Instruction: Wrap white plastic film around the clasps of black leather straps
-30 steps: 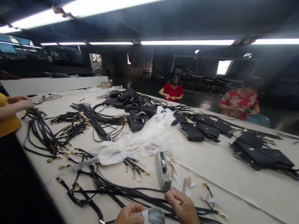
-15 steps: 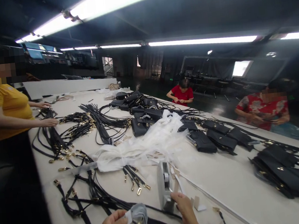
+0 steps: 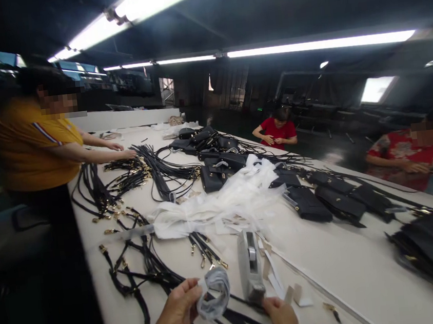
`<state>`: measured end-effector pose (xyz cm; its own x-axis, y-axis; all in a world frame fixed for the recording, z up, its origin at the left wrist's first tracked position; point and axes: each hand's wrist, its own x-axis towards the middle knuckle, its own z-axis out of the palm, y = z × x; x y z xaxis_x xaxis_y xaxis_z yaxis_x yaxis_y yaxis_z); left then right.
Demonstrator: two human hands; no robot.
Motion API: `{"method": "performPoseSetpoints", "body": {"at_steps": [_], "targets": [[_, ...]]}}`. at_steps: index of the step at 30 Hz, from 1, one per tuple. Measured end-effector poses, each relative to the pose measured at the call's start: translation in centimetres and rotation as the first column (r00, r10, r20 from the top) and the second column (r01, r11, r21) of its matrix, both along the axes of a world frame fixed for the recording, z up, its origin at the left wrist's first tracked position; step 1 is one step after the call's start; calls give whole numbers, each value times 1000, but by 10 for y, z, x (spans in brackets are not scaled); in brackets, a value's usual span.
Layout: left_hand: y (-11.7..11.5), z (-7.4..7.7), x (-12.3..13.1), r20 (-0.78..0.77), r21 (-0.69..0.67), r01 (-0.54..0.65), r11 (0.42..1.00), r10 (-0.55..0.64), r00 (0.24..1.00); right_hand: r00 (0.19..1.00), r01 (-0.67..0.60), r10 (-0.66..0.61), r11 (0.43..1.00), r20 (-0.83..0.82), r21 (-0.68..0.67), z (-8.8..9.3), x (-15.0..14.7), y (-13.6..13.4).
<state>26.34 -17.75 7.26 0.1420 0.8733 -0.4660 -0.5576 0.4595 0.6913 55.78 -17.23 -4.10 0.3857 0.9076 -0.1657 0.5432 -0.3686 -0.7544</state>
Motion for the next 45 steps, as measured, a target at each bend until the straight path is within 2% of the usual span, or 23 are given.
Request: {"method": "performPoseSetpoints", "body": {"at_steps": [3, 5, 8, 10, 12, 14, 16, 22, 30, 33, 37, 40, 45], "targets": [[6, -4, 3, -92, 70, -51, 996, 57, 994, 999, 13, -15, 999, -28, -50, 14, 3, -3], [10, -4, 5, -170, 138, -83, 987, 106, 980, 996, -12, 9, 1000, -85, -28, 26, -9, -10], [11, 0, 9, -254, 221, -72, 973, 129, 959, 967, -89, 95, 995, -238, 34, 56, -51, -22], [9, 6, 13, -302, 262, -40, 964, 121, 945, 900, -136, 166, 985, -404, 103, 83, -85, -26], [7, 10, 16, -356, 309, -14, 951, 129, 926, 845, -168, 235, 969, -480, 179, 108, -114, -27], [4, 13, 17, -397, 343, 12, 939, 133, 908, 817, -181, 255, 965, -517, 190, 126, -131, -23], [3, 13, 18, -418, 355, 29, 934, 130, 899, 805, -188, 251, 967, -537, 171, 133, -137, -18], [3, 10, 17, -469, 360, 50, 932, 134, 873, 811, -201, 248, 969, -529, 147, 129, -135, -14], [3, 13, 14, -448, 376, 129, 918, 58, 892, 838, -147, 198, 979, -508, 138, 123, -135, -15], [5, 9, 13, -425, 392, 175, 903, 9, 905, 848, -131, 200, 977, -491, 171, 123, -129, -14], [11, 2, 17, -249, 315, 205, 927, -128, 960, 848, -135, 215, 971, -485, 195, 122, -120, -11], [13, -6, 22, -166, 277, 212, 937, -170, 971, 846, -142, 191, 981, -498, 134, 114, -117, -9], [14, -18, 24, -174, 308, 294, 905, -250, 952, 903, -146, 142, 989, -405, 21, 97, -114, -12]]}}
